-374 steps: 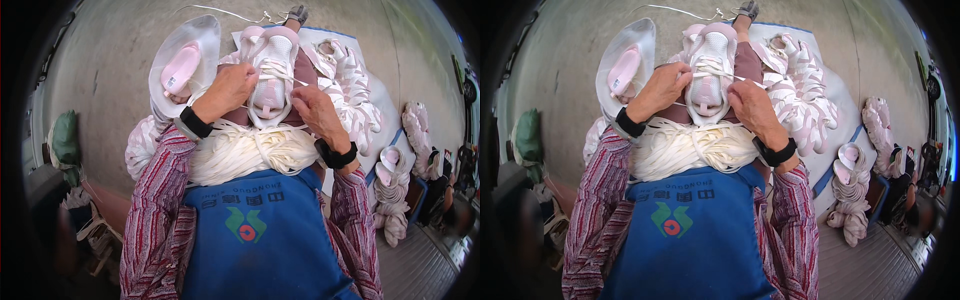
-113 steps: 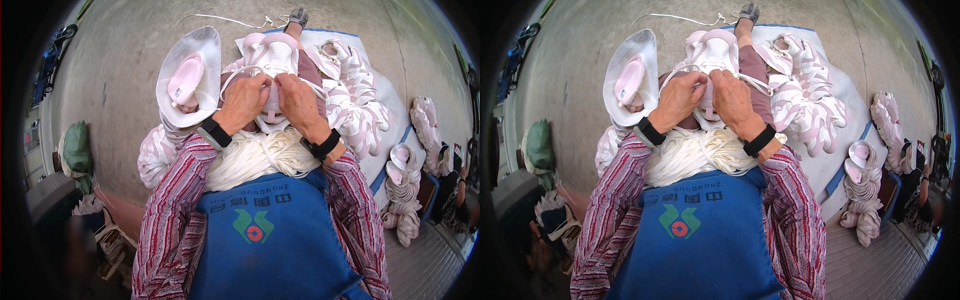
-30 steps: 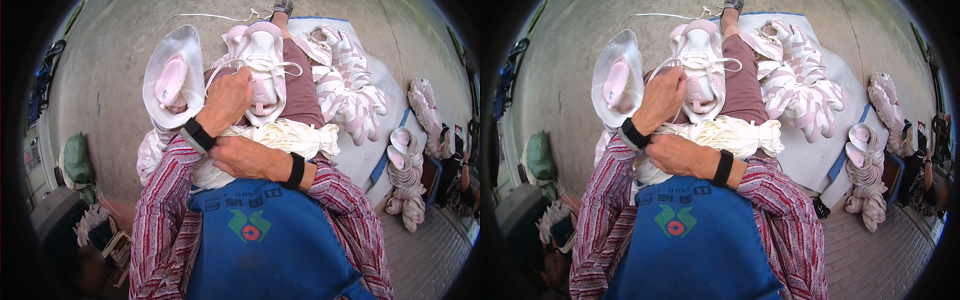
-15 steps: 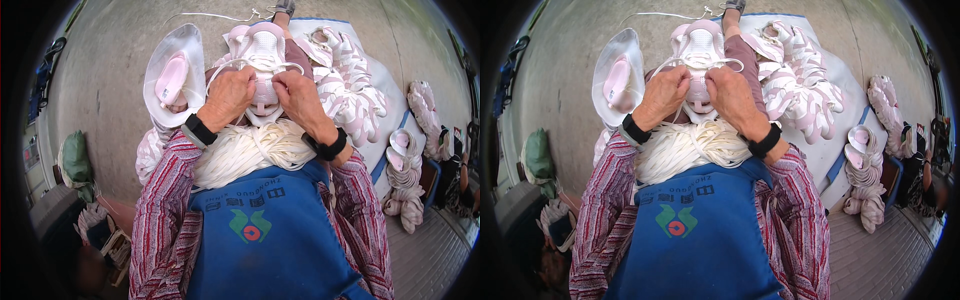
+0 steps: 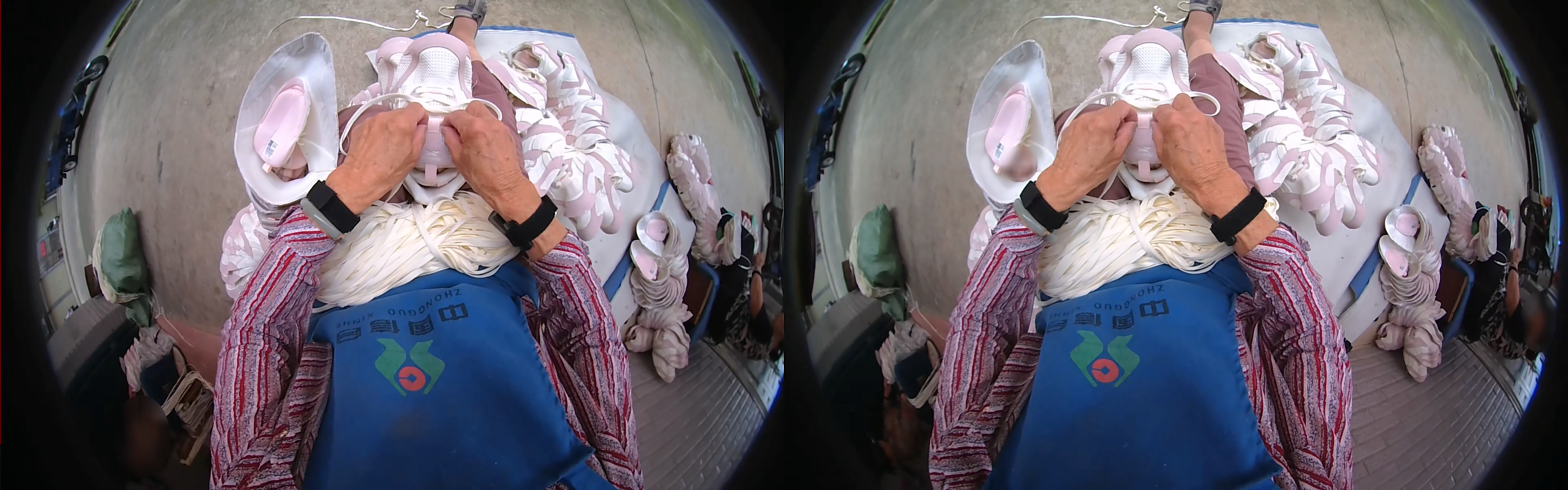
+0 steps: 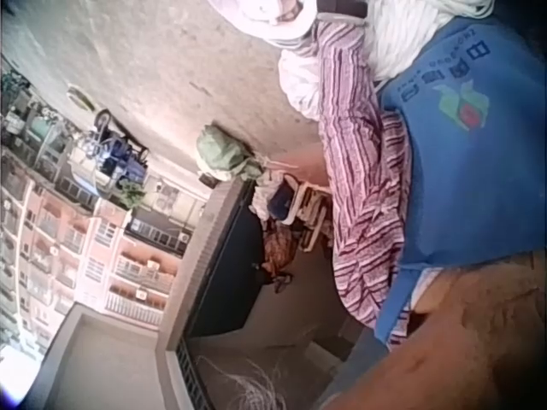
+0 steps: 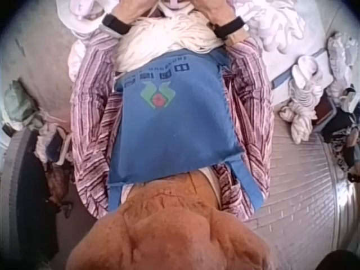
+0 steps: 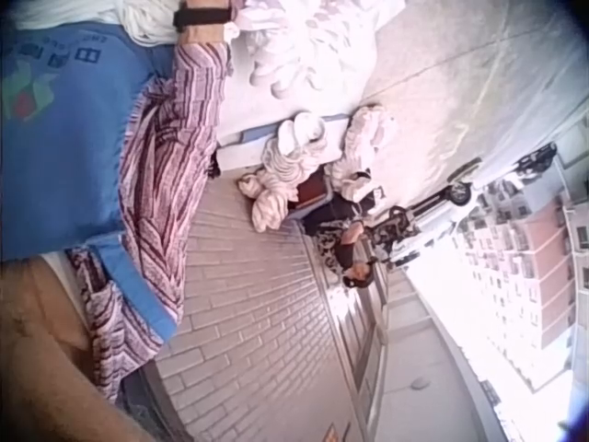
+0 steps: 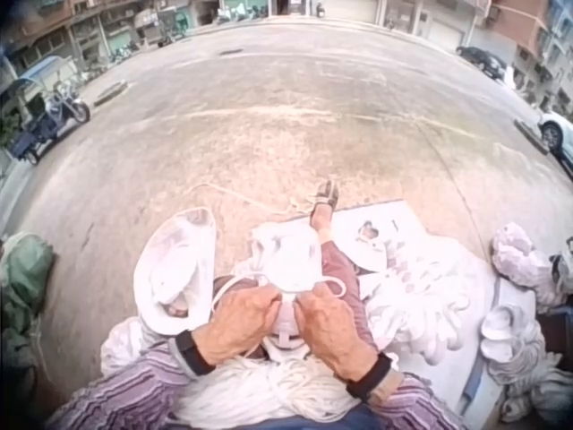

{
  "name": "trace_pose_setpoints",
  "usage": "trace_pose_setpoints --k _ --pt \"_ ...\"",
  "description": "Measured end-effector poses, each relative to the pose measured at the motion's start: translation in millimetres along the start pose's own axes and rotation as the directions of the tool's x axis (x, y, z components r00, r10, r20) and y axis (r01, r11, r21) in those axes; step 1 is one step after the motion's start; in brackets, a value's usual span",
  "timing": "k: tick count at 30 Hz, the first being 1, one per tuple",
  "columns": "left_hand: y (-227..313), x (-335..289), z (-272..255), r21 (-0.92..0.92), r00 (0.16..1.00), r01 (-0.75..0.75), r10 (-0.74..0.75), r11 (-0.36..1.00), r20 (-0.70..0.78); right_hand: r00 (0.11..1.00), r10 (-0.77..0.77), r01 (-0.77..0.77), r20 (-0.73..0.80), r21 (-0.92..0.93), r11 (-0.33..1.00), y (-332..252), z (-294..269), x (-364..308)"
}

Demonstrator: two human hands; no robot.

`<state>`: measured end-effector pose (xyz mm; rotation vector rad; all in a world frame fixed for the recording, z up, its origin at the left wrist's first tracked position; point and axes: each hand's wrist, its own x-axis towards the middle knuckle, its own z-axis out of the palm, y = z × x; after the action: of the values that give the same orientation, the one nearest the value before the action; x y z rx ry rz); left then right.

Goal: The recorder is lacing and tying the shoelaces of multiple pairs of pink and white sneakers.

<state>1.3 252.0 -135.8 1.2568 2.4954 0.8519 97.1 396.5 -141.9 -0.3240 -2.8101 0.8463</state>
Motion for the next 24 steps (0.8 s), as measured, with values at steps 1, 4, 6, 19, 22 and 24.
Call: trace_pose_setpoints --k 1,4,6,19,22,24 --pt "1 -1 -2 -0.024 1.0 -0.013 0.013 1.0 -0.001 1.0 -0.005 0.005 -0.004 -0.001 1.0 0 0 0" --pt "5 -4 -7 0.02 0.999 0.019 -0.019 1.0 0.026 1.0 -0.004 0.004 0.003 -0.019 1.0 -1 -1 -1" --pt "-1 -4 -5 0.021 1.0 -0.012 0.012 1.0 -0.01 1.0 0.001 -0.001 0.014 -0.035 0.999 -2 -1 -1" --pt "0 -7 7 -0.085 0.997 0.027 -0.033 0.996 -0.072 1.0 -0.011 0.01 -0.008 -0.064 0.998 -2 1 -3" --pt "0 -7 4 -0.023 0.997 0.013 -0.015 1.0 -0.075 1.0 -0.023 0.022 -0.012 -0.06 0.998 -2 2 -3" --pt "-2 -5 13 -0.012 0.996 0.01 -0.011 1.0 -0.093 0.999 -0.034 0.033 -0.016 -0.059 0.998 -2 2 -4"
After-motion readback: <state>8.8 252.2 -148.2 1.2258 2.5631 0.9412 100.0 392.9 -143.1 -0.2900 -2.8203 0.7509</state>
